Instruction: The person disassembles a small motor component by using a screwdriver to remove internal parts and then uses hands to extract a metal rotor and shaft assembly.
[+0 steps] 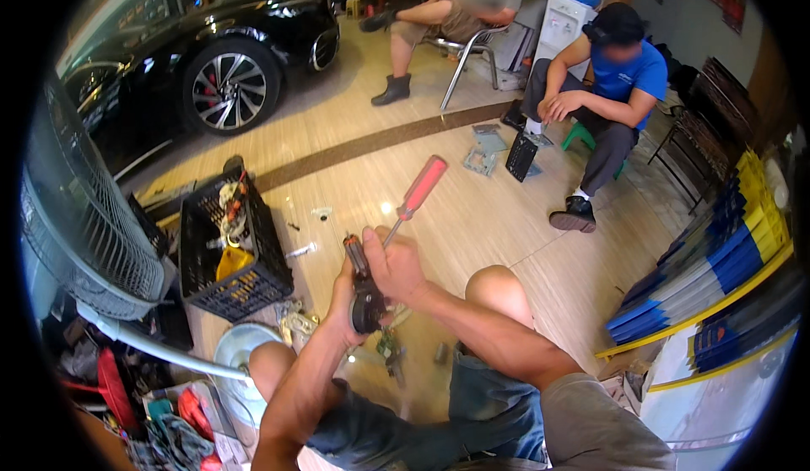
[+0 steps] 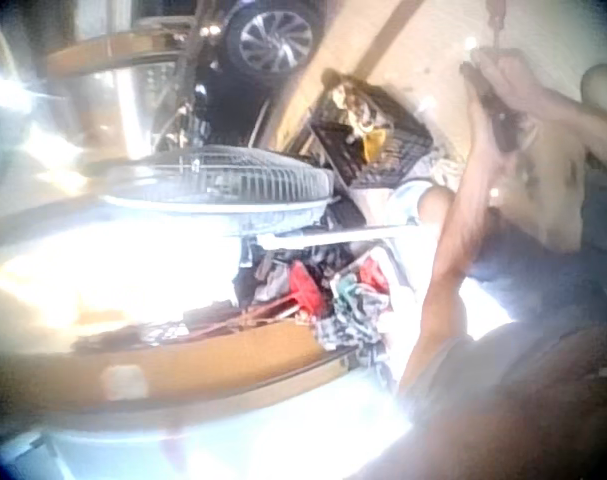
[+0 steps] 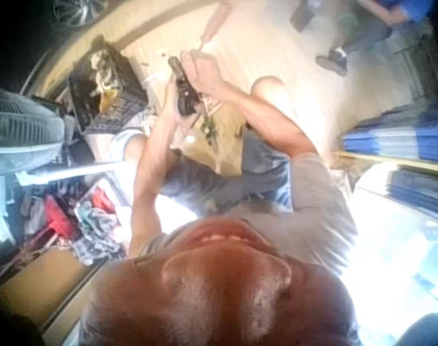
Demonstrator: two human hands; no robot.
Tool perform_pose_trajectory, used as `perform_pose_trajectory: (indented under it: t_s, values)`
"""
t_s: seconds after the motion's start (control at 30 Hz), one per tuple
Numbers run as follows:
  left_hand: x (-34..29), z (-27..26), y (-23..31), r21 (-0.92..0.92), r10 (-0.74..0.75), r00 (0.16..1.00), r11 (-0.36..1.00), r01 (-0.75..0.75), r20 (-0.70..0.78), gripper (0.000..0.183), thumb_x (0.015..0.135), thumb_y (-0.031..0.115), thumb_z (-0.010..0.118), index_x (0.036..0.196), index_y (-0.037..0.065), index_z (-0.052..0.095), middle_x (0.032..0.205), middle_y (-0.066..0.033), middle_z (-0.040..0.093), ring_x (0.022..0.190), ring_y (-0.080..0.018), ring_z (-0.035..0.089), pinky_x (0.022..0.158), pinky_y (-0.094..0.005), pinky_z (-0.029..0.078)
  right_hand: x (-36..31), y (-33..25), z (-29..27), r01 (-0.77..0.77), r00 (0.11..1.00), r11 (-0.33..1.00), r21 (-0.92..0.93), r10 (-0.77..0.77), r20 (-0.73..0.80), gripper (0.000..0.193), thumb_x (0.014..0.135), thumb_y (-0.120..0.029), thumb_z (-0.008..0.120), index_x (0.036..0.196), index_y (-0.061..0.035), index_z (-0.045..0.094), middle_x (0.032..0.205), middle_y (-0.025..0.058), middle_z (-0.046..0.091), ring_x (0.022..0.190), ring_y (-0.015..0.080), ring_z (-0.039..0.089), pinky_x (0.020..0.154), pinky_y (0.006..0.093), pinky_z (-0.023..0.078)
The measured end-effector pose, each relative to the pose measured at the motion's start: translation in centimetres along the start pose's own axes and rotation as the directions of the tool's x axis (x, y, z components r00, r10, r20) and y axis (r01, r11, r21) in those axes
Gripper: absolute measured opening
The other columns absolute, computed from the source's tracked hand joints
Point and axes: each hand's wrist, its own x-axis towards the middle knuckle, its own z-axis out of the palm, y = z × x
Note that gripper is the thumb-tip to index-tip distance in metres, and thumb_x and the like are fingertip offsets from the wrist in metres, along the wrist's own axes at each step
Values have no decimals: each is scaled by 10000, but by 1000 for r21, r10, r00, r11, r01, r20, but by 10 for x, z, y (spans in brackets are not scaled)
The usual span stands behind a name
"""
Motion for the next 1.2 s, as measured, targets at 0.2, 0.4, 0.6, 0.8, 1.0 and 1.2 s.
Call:
perform_pose_trajectory:
  t_s: [0.2,0.4,0.6,0.8,1.0,1.2]
  values:
    - [-4,2,3,2,-45,997,999,45,61,586,937,623,353,967,105,625,834,-109,654,688,-266,626,393,-324,383,1,-8,-7,-35,997,990,138,25,77,374,1028,-201,424,752,21,543,678,192,531,615,386,571,581,449,449]
    - [-6,-8,-1,53,-30,997,998,26,76,584,914,618,384,957,90,628,807,-110,646,696,-262,622,401,-338,399,-4,-7,-2,-30,995,994,107,19,102,342,1025,-158,427,762,30,539,685,191,518,626,383,566,584,442,445]
    - [6,-11,9,142,21,999,990,-26,36,774,899,751,277,1084,80,613,905,-118,664,769,-275,656,490,-414,517,7,2,-12,189,979,982,-28,-186,87,228,991,-103,462,841,35,563,681,169,524,619,344,569,561,419,469]
    - [-10,-1,12,307,122,960,931,-199,252,1058,835,868,160,1334,-3,494,1191,-146,633,1043,-264,642,794,-486,568,13,2,-26,420,908,838,-349,-388,160,103,901,-51,537,826,0,585,699,156,571,608,295,595,505,391,491]
    - [-9,-4,8,378,-18,937,917,-123,348,966,849,849,252,1433,86,359,1237,-84,571,1119,-222,597,862,-486,545,3,8,-32,390,919,895,-216,-362,159,194,912,-98,582,731,-28,580,645,126,548,518,285,554,486,384,476]
    - [-25,-29,11,477,-2,916,854,-207,401,1192,725,926,375,1477,8,266,1396,-153,493,1227,-277,551,993,-525,476,-3,-14,-29,489,871,837,-245,-452,191,198,872,-99,627,686,-54,576,655,101,534,515,254,541,475,362,460]
